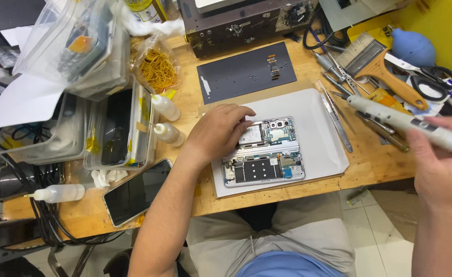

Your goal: The person works on a disassembled smartphone motherboard, using a syringe-like tool to apply a substance and a metal pick to adjust components. They then use a brush to clean a nearby surface and place the motherboard onto a small black box.

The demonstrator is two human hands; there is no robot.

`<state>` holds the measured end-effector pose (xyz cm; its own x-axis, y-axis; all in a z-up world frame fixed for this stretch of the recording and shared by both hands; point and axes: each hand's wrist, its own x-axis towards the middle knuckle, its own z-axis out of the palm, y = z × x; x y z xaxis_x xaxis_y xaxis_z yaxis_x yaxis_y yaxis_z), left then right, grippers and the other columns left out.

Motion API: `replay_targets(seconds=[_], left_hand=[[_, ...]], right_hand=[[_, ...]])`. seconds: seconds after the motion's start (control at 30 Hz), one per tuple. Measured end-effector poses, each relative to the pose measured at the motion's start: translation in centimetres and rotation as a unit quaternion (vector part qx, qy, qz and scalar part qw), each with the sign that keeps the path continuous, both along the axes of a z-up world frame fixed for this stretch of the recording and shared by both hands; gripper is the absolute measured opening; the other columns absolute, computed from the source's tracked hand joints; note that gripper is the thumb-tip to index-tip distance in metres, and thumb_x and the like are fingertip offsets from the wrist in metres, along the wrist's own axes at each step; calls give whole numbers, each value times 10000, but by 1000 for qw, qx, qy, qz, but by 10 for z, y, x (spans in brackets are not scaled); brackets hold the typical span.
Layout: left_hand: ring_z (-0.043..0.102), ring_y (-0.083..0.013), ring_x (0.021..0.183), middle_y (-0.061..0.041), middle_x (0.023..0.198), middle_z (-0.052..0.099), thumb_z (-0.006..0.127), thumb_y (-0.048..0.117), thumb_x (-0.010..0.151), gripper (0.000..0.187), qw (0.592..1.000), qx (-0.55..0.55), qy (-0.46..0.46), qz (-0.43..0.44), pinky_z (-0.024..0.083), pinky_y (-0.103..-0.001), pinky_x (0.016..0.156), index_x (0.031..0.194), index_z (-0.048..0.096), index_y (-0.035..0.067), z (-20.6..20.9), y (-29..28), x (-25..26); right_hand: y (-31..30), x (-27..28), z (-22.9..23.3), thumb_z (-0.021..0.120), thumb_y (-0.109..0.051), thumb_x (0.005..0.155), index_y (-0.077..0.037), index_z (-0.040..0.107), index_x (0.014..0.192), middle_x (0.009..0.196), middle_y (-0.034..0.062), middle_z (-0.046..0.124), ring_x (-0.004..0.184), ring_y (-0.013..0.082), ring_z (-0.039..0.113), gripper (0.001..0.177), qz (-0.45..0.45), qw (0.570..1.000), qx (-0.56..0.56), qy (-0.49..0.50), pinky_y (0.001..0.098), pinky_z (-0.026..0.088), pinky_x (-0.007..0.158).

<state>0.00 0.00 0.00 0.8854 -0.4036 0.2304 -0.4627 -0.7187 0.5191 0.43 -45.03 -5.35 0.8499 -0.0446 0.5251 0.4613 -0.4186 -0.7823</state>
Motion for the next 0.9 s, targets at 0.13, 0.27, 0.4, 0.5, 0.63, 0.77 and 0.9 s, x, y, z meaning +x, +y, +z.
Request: replay_targets(seconds=[0.13, 0.27, 0.4, 0.5, 0.63, 0.77, 0.9], left_hand=[[696, -367, 987, -112, 1068, 770, 621, 207, 1044, 145, 999, 15, -26, 12, 524, -492, 830, 1142, 660, 108, -2, -4, 1], [695, -367, 890, -88, 962, 760, 625, 237, 1049, 107, 998, 43, -35, 24, 507, -516, 704, 1075, 653, 138, -5, -3, 2], [686, -361, 900, -79, 995, 743, 617, 225, 1040, 97, 999, 31, -40, -10, 507, -501, 672, 1047, 678, 150, 3, -3, -2], [683, -352, 907, -46, 1056, 756, 626, 190, 1033, 128, 997, 20, -56, -43, 521, -477, 731, 1107, 726, 163, -3, -1, -2], [675, -359, 905, -44, 1067, 750, 599, 231, 1056, 200, 995, 36, -71, -61, 512, -485, 746, 1192, 743, 205, -10, -1, 1], [655, -355, 896, -47, 1069, 719, 605, 281, 1071, 235, 993, 65, -67, -66, 492, -486, 738, 1255, 748, 245, -15, -1, 3], [651, -358, 898, -60, 1080, 698, 646, 227, 1045, 255, 993, 68, -75, -69, 504, -491, 757, 1279, 746, 232, -22, -2, 5]], right_hand=[[36, 30, 40, 492, -169, 1379, 87, 511, 1472, 1440, 232, 596, 984, 273, 595, 273, 19, 1000, 14, 10, 332, 524, 974], [77, 68, 88, 598, -26, 1357, 147, 466, 1438, 1324, 368, 657, 1203, 433, 719, 233, 125, 989, -31, -75, 437, 618, 995], [106, 107, 108, 724, -79, 1394, 125, 645, 1416, 1119, 208, 671, 898, 283, 609, 220, 120, 966, -200, -112, 399, 475, 765], [118, 122, 111, 758, -49, 1312, 34, 598, 1393, 1091, 132, 625, 840, 201, 558, 198, 134, 975, -176, -27, 355, 461, 746], [128, 126, 105, 704, -269, 1214, -45, 733, 1285, 1031, 85, 705, 934, 198, 657, 237, 139, 961, -189, 147, 357, 505, 774], [132, 121, 105, 525, -464, 1231, -25, 619, 1106, 956, 130, 737, 708, 140, 686, 466, 106, 972, -11, 208, 251, 603, 623], [140, 108, 106, 510, -603, 1096, -95, 554, 1129, 1066, 188, 768, 639, 199, 659, 511, 149, 936, 230, 220, 250, 566, 560]])
